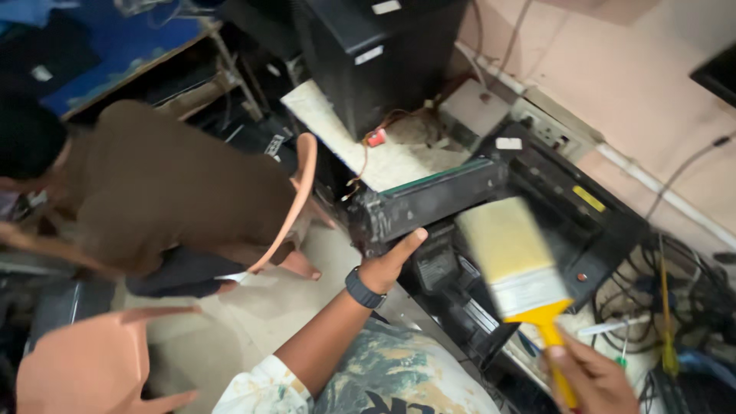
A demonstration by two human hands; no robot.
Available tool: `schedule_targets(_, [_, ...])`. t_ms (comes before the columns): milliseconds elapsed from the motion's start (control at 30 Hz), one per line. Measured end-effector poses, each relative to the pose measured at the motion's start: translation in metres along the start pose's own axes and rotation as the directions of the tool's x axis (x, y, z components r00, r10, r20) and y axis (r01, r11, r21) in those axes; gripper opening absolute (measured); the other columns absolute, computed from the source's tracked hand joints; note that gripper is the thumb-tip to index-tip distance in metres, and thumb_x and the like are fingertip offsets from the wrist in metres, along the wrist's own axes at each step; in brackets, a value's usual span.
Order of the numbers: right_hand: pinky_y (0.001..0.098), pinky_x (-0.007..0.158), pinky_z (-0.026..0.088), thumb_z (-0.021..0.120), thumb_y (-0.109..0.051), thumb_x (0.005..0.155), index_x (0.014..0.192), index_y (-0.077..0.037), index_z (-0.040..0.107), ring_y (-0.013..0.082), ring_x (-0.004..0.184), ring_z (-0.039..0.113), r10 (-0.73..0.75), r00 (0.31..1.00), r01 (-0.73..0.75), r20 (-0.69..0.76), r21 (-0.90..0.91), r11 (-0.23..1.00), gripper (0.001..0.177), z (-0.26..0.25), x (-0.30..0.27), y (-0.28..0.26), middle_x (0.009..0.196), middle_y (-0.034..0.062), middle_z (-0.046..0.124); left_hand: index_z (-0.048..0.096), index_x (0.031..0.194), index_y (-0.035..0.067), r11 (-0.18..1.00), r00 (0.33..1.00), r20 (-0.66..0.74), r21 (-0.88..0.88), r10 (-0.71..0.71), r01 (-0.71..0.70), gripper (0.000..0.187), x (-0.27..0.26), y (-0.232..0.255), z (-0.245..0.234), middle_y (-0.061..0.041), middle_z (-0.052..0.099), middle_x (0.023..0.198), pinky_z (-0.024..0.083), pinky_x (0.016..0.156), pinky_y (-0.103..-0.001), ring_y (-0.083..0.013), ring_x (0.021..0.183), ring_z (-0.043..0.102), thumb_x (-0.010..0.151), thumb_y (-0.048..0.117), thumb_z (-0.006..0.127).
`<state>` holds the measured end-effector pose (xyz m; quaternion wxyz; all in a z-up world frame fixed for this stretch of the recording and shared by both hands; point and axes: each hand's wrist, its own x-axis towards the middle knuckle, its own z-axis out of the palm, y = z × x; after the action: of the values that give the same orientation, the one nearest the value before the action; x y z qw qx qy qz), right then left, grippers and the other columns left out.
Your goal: The person cleans the interior of a laser printer using a toothbrush and a paintbrush. They remove the toner cartridge, brush the inside of the printer and the cartridge, then reinsert the cartridge and close the printer.
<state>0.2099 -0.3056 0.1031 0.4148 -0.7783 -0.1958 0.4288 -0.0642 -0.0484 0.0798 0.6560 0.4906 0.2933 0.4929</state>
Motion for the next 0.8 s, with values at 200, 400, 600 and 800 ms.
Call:
schedule_targets(200, [0.0233, 0.069, 0.052, 0.075, -0.010, 0.091, 0.143, 0.001, 0.065, 0.0074, 0.068, 0.062, -0.568, 0.771, 0.470, -0.288, -0.343, 0.813, 0.054, -0.039, -0.049, -0.011, 0.086, 0.0118, 0.072, 0.051, 0.142, 0.000, 0.805, 0.868, 0.234, 0.328, 0.438, -0.495, 0.059, 0.039, 0.011, 0.001, -0.014, 0.063, 0.134, 0.049, 0.110, -0.038, -0.0266, 0.125, 0.062, 0.090, 0.012, 0.078])
schedule_targets(400, [0.0279, 0.060, 0.052, 0.080, -0.008, 0.075, 0.124, 0.001, 0.072, 0.0158, 0.070, 0.069, -0.499, 0.805, 0.264, -0.322, -0.559, 0.786, 0.050, 0.007, -0.101, -0.087, 0.103, 0.0157, 0.079, 0.051, 0.128, -0.001, 0.715, 0.936, 0.351, -0.657, 0.009, 0.239, 0.045, 0.061, 0.017, 0.032, -0.020, 0.061, 0.141, 0.051, 0.115, -0.045, -0.0290, 0.130, 0.062, 0.093, 0.014, 0.075])
schedule_targets(600, [0.0243, 0.072, 0.058, 0.081, -0.019, 0.085, 0.117, -0.006, 0.073, 0.0149, 0.086, 0.072, -0.665, 0.732, 0.636, 0.148, -0.499, 0.589, 0.035, 0.063, -0.104, -0.114, 0.098, 0.0067, 0.077, 0.050, 0.142, 0.000, 0.849, 0.894, 0.448, -0.475, 0.005, 0.233, 0.047, 0.056, 0.021, 0.025, -0.017, 0.059, 0.143, 0.051, 0.112, -0.041, -0.0260, 0.128, 0.063, 0.098, 0.011, 0.064])
schedule_targets(800, [0.0280, 0.069, 0.057, 0.076, -0.012, 0.078, 0.121, 0.000, 0.069, 0.0180, 0.078, 0.077, -0.596, 0.783, 0.369, -0.179, -0.638, 0.676, 0.046, 0.066, -0.108, -0.122, 0.095, 0.0130, 0.077, 0.047, 0.140, 0.022, 0.175, 0.610, 0.615, 0.618, 0.499, -0.766, 0.048, 0.089, -0.050, -0.001, -0.008, 0.059, 0.144, 0.045, 0.118, -0.043, -0.0270, 0.136, 0.059, 0.094, 0.017, 0.061])
